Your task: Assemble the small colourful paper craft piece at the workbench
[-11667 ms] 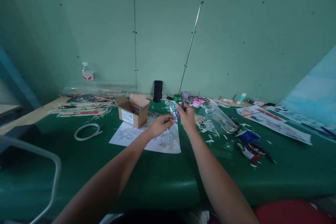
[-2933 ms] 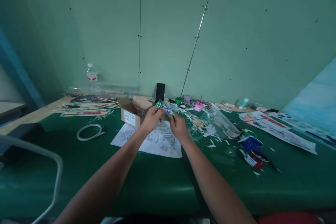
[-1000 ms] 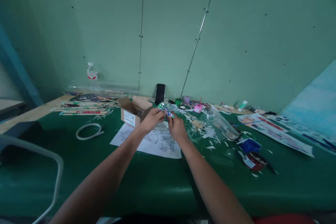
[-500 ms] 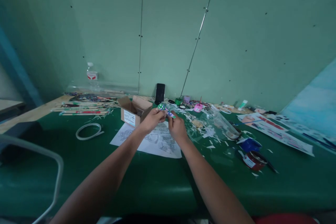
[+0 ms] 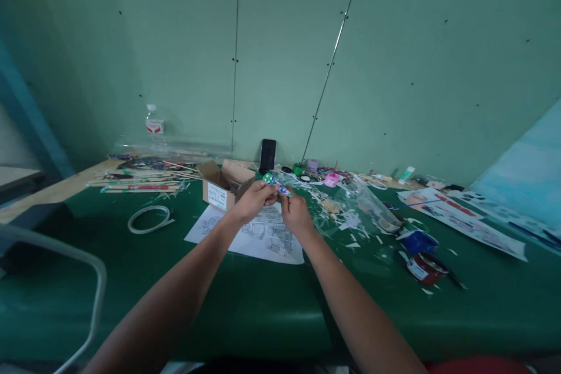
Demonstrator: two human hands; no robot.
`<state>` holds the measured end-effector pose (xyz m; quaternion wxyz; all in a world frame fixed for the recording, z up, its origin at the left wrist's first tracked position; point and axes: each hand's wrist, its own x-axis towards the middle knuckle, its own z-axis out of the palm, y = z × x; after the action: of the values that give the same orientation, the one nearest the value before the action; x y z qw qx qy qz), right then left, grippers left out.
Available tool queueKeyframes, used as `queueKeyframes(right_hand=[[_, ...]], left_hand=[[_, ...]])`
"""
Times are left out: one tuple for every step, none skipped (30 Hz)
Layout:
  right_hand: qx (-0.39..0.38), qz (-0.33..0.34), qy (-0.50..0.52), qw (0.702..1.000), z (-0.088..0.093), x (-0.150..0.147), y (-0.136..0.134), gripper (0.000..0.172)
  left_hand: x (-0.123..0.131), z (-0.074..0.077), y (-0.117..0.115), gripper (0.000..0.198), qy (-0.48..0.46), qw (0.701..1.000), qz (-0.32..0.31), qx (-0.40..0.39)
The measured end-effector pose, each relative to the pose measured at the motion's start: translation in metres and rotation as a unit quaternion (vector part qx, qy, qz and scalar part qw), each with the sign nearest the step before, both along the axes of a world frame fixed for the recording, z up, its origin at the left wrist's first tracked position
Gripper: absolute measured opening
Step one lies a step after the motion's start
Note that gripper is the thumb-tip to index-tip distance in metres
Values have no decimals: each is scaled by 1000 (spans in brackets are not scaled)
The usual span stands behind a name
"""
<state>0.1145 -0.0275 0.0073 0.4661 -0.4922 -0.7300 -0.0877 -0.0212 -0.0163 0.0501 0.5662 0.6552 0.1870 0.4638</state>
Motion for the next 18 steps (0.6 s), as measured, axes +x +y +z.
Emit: queueKeyframes(right_hand=[[-1, -4, 1, 1000, -2, 0, 1, 34], [-1, -9, 2, 1000, -3, 1, 3, 34], [-1, -12, 2, 1000, -5, 1, 4, 35], [1, -12, 2, 1000, -6, 2, 5, 35], [4, -10, 4, 1000, -7, 3, 6, 36], [7, -6, 6, 1000, -7, 5, 7, 36], [11, -1, 10, 1000, -8, 6, 7, 37], [14, 2, 14, 1000, -8, 7, 7, 38], [17, 4, 17, 1000, -7, 7, 7, 38], [21, 3, 20, 1000, -7, 8, 7, 38], [25, 3, 22, 999, -7, 9, 7, 37], [28, 5, 22, 999, -6, 10, 7, 36], [32, 11, 20, 999, -6, 11, 6, 36], [35, 20, 17, 999, -5, 12, 6, 35], [36, 31, 11, 999, -5, 14, 6, 34], [36, 41, 5, 998, -4, 15, 6, 33], [37, 49, -1, 998, -4, 17, 6, 32], [38, 53, -6, 998, -3, 18, 6, 32]], left_hand=[[-1, -1, 2, 36, 12, 1000, 0, 10], [-1, -3, 4, 37, 27, 999, 0, 20], [-1, -4, 6, 38, 40, 999, 1, 27], [-1, -5, 7, 39, 49, 998, 0, 31], [-1, -6, 7, 40, 51, 998, -1, 31], [0, -7, 6, 41, 46, 999, -3, 27], [1, -6, 4, 41, 34, 999, -6, 22], [2, -5, 2, 40, 22, 1000, -9, 16], [3, -4, 0, 40, 14, 1000, -12, 14], [4, -2, -2, 41, 11, 1000, -13, 14], [4, -1, -4, 41, 12, 1000, -11, 17], [4, 1, -5, 41, 18, 1000, -7, 20], [4, 2, -6, 41, 29, 999, -2, 24], [3, 2, -6, 41, 44, 999, 0, 30], [2, 2, -5, 40, 60, 998, 1, 37], [1, 2, -4, 40, 74, 996, 2, 45], [0, 2, -3, 40, 86, 995, 2, 51], [0, 1, -2, 40, 93, 994, 4, 55]])
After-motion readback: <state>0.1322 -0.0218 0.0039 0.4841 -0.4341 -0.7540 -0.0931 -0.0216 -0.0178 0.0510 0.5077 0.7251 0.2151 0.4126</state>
